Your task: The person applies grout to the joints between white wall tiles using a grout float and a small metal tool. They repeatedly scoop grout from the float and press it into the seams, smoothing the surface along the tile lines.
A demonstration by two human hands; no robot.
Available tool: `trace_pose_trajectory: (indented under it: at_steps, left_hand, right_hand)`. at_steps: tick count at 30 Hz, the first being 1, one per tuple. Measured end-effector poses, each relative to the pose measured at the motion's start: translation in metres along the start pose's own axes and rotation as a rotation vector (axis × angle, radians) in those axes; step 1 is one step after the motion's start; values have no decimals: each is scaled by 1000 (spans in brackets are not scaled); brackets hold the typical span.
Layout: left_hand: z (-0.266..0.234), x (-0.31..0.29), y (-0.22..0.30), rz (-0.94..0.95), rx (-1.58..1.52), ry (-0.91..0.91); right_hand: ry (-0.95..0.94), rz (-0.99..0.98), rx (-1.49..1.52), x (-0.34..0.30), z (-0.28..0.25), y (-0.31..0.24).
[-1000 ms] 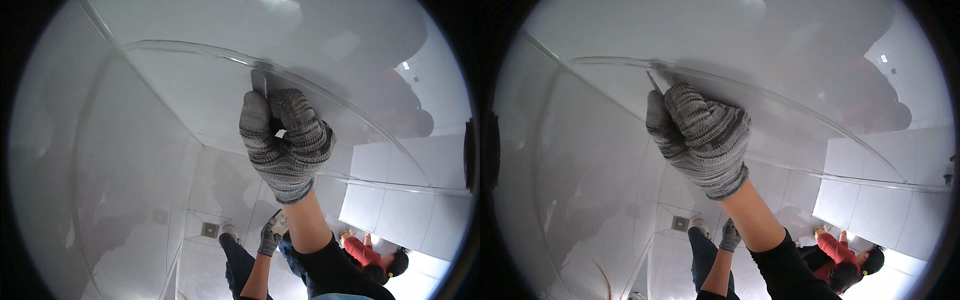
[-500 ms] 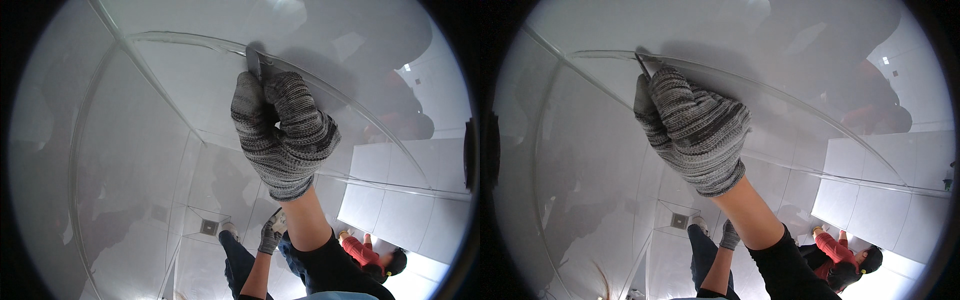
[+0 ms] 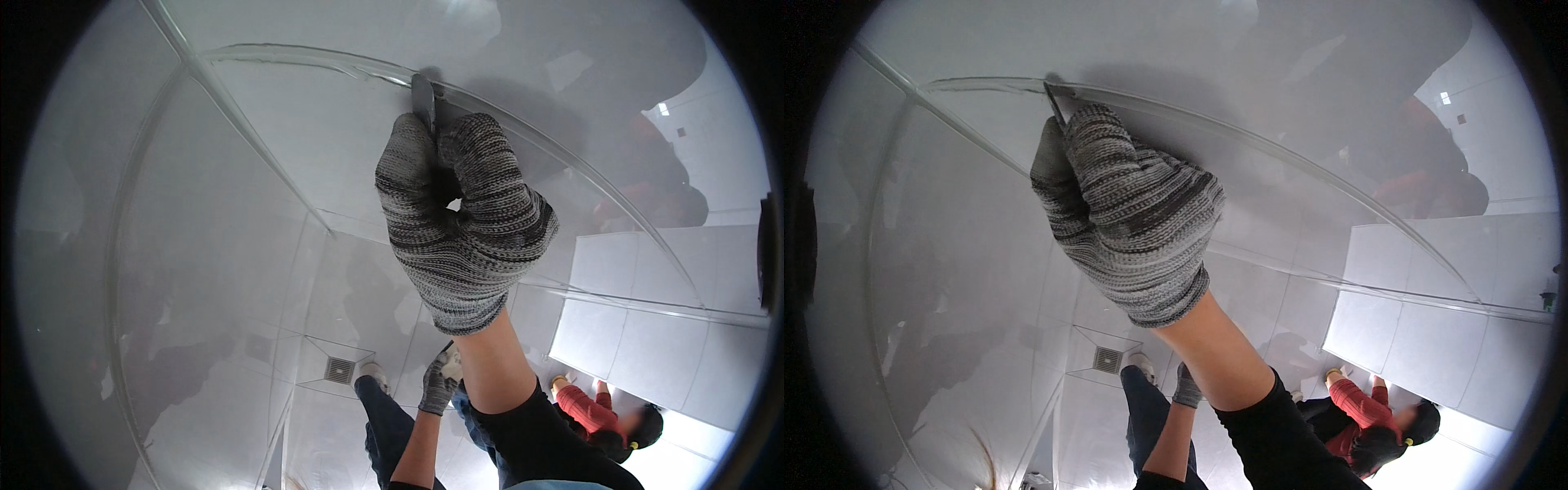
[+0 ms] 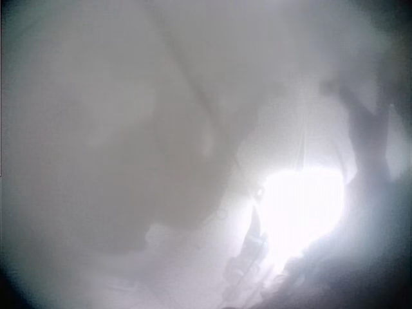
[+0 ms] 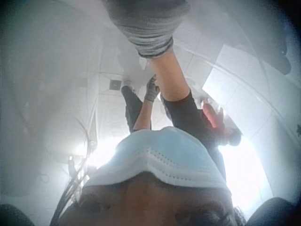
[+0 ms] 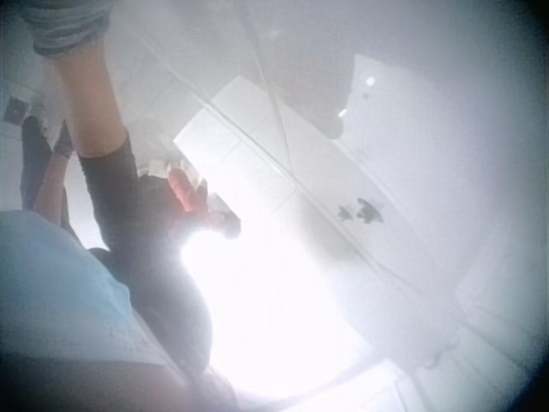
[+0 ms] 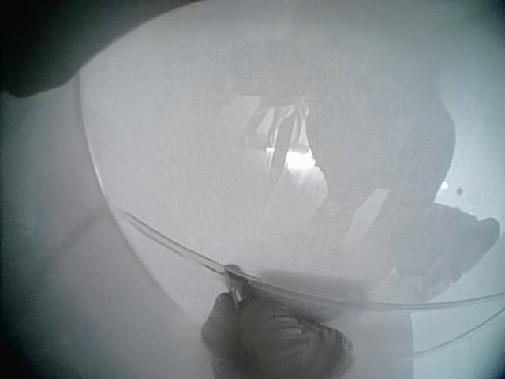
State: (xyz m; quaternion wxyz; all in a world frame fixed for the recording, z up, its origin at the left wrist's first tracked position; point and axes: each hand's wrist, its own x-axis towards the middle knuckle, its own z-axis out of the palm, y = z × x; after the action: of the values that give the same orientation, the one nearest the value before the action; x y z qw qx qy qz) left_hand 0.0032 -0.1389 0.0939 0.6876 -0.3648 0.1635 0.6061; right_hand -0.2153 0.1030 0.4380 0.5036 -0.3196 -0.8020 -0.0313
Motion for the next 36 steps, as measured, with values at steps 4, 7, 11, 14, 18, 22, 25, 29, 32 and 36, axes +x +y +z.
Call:
trace_pose_trajectory:
  at_steps: [4,7,11,14,18,22,25,29,32,36]
  left_hand:
    - [0,5,2,-12,-3,-40]
    - [2,5,6,-7,25,-21]
    - [13,1,13,11,42,-26]
    - [20,-2,16,18,22,-24]
    - [17,-1,16,59,114,-51]
    - [15,6,19,60,92,-109]
    - [31,-1,22,41,31,-35]
    - [65,-24,28,30,50,178]
    - [81,-29,35,43,155,73]
    - [78,-16,40,24,181,-61]
  right_hand:
    - [68,31,52,2,4,4]
    - [51,44,50,0,3,1]
    - [9,90,43,-2,3,-2]
    - [92,131,64,0,4,1]
    - [4,113,14,2,1,8]
    - [90,110,17,-3,1,12]
    - [91,243,75,-9,5,16]
    - [103,203,189,-17,-1,26]
    - [186,214,405,-29,-17,35]
    - [344,742,684,-73,-90,62]
